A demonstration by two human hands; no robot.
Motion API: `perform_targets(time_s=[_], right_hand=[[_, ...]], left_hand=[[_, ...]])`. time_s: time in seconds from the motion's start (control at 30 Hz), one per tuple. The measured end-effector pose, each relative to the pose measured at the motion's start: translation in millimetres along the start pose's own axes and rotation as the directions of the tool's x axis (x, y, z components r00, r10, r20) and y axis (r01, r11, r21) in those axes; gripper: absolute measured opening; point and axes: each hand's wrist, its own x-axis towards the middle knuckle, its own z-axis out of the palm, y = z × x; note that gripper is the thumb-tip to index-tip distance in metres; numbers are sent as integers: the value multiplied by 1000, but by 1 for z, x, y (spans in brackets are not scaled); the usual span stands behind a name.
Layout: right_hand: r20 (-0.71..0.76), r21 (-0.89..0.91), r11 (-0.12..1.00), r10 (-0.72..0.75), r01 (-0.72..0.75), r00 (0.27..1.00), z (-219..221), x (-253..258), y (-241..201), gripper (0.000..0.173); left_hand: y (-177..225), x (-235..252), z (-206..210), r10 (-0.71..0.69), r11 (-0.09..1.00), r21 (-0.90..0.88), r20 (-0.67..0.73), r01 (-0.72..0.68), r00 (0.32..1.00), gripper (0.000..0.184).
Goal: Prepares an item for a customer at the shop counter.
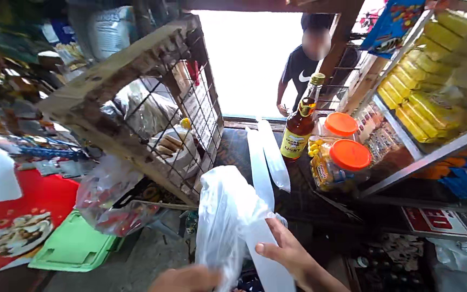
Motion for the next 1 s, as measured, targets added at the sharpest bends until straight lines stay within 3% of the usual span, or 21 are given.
perform_targets(time_s=[0.1,0.17,0.37,0.47,0.57,0.63,0.7,0.73,0.8,0.83,0.9,1.0], right_hand=[[-188,-209,977,-91,51,978,16,33,11,85],[-215,-363,932,-97,13,972,24,64,18,87],[-242,-548,808,96,-218,966,36,126,1,69],[-200,-605,762,138,-234,970,31,130,-15,65],[-109,-700,712,-29,-56,994,24,107,-4,65],[-39,-775,619,-244,124,969,20,80,7,52],[-33,-809,512,-530,288,847,10,64,10,29],[-48,-851,432,-630,299,775,2,64,7,25],[-87,-945,281,-709,168,700,-18,79,-2,23],[-107,-971,227,-687,73,719,-26,89,-6,24],[-148,-985,153,-545,-76,825,-31,108,-15,28],[-238,-971,55,-215,-232,947,-18,134,-37,42]], left_hand=[[-23,-5,-7,-102,932,301,-317,202,943,31],[-38,-6,-8,-111,884,372,-422,283,900,26],[-79,2,5,-216,914,179,-543,363,812,17],[-90,10,11,-308,902,84,-561,423,768,19],[-96,16,16,-346,892,44,-574,449,742,18],[-98,17,18,-352,895,21,-582,446,734,18],[-99,14,18,-356,897,0,-592,442,723,18],[-98,12,18,-364,895,-11,-599,447,714,19],[-99,8,18,-376,889,-26,-613,458,695,20],[-100,7,19,-375,885,-21,-623,465,686,19],[-102,6,22,-374,871,1,-645,490,667,20],[-106,4,28,-357,863,23,-678,505,642,23]])
